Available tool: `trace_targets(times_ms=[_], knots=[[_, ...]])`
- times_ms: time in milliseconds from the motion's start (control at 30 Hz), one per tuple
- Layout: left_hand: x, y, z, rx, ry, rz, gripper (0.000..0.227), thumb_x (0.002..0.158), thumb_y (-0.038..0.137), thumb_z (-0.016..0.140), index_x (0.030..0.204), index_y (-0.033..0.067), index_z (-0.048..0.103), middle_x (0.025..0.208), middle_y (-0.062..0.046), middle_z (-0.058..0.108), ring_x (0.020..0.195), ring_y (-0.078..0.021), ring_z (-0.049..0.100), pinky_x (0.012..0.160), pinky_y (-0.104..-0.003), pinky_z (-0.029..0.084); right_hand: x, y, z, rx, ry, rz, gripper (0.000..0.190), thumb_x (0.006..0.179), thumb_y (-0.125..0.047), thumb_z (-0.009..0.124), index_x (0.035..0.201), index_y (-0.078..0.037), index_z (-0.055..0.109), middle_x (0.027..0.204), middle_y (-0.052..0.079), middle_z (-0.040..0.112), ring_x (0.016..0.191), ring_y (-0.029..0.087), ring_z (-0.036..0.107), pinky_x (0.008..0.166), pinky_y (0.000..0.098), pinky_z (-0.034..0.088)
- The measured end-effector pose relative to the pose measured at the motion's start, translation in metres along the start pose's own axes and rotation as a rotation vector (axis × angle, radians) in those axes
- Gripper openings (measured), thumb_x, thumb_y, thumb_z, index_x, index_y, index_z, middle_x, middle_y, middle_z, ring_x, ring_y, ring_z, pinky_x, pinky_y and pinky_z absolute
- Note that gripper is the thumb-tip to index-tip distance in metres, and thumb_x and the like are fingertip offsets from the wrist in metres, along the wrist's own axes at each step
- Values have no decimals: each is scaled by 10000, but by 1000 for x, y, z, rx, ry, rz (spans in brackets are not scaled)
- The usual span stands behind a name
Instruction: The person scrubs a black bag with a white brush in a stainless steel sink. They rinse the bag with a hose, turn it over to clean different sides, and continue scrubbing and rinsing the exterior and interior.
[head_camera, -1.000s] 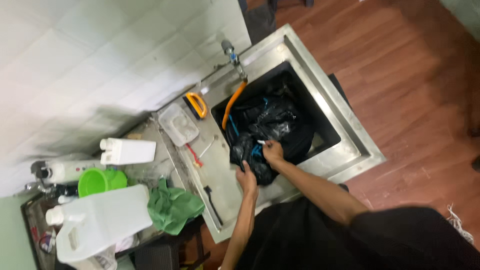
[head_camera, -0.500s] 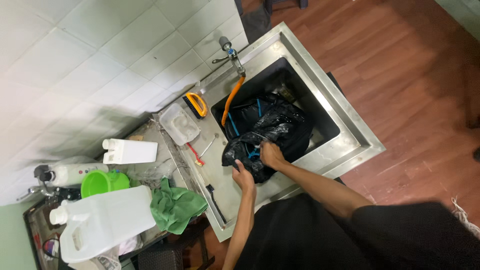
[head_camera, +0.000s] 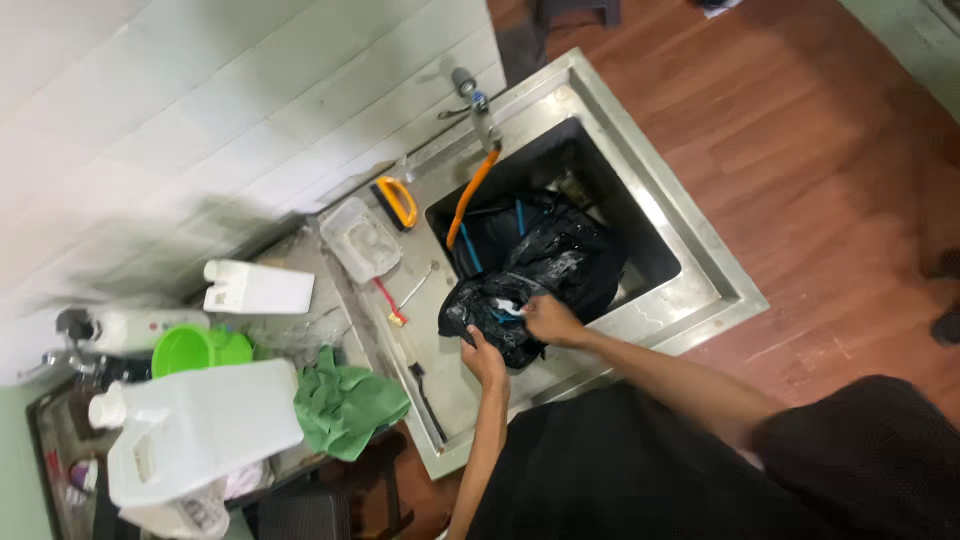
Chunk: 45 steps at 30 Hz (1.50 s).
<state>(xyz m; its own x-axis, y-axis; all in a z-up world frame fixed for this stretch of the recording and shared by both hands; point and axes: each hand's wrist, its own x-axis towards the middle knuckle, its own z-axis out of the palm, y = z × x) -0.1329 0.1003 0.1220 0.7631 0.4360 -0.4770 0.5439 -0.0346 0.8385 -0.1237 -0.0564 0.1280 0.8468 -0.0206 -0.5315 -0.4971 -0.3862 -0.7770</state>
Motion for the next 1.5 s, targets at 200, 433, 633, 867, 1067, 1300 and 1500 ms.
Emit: trace_targets(times_ms=[200,433,633,867,1067,1300,1500], knots=[[-13,-14,9,99,-111,-34,767,1124,509,453,1572,-100,328,1634,-324,314,1553,-408,271,1297,-510,223,19,-15,-48,-587,39,-102,249,933,-181,600,1014,-2,752,922,256,756,884,436,763,703,530,620],[-39,65,18,102,-132,115,753,1126,475,417,1527,-158,345,1580,-388,340,1525,-469,289,1284,-551,210,10,33,-25,-802,86,-295,227,983,-119,572,1106,-47,749,872,206,770,823,323,775,715,314,632],[-41,25,47,140,-282,220,789,1118,474,461,1492,-214,369,1538,-457,353,1487,-538,315,1253,-580,234,13,26,-81,-714,42,-112,323,972,-131,524,945,91,757,875,332,740,850,454,765,692,530,607],[-52,68,35,85,-382,124,685,1166,378,353,1596,-123,169,1649,-364,170,1569,-452,148,1303,-555,151,-11,53,-67,-808,94,-246,229,971,-160,545,1037,-61,741,757,233,736,718,363,765,606,471,594],[-50,40,37,89,-344,94,686,1171,382,347,1611,-107,153,1661,-336,160,1576,-431,141,1297,-542,155,-29,43,-91,-959,-60,-182,215,847,-130,655,967,14,761,784,258,726,726,411,762,553,494,605],[-41,3,31,148,-24,248,659,1099,374,502,1432,-195,479,1434,-459,480,1395,-544,442,1181,-588,349,35,66,-29,-339,36,-48,360,1016,-165,534,1295,24,657,1138,365,713,1099,565,678,843,654,582],[-28,-4,-2,103,-96,-1,720,1140,350,445,1622,-76,122,1645,-348,190,1552,-445,225,1266,-582,245,-65,1,-83,-384,-81,-35,296,1009,-331,566,1171,-120,693,1067,305,751,1078,529,692,921,618,553]])
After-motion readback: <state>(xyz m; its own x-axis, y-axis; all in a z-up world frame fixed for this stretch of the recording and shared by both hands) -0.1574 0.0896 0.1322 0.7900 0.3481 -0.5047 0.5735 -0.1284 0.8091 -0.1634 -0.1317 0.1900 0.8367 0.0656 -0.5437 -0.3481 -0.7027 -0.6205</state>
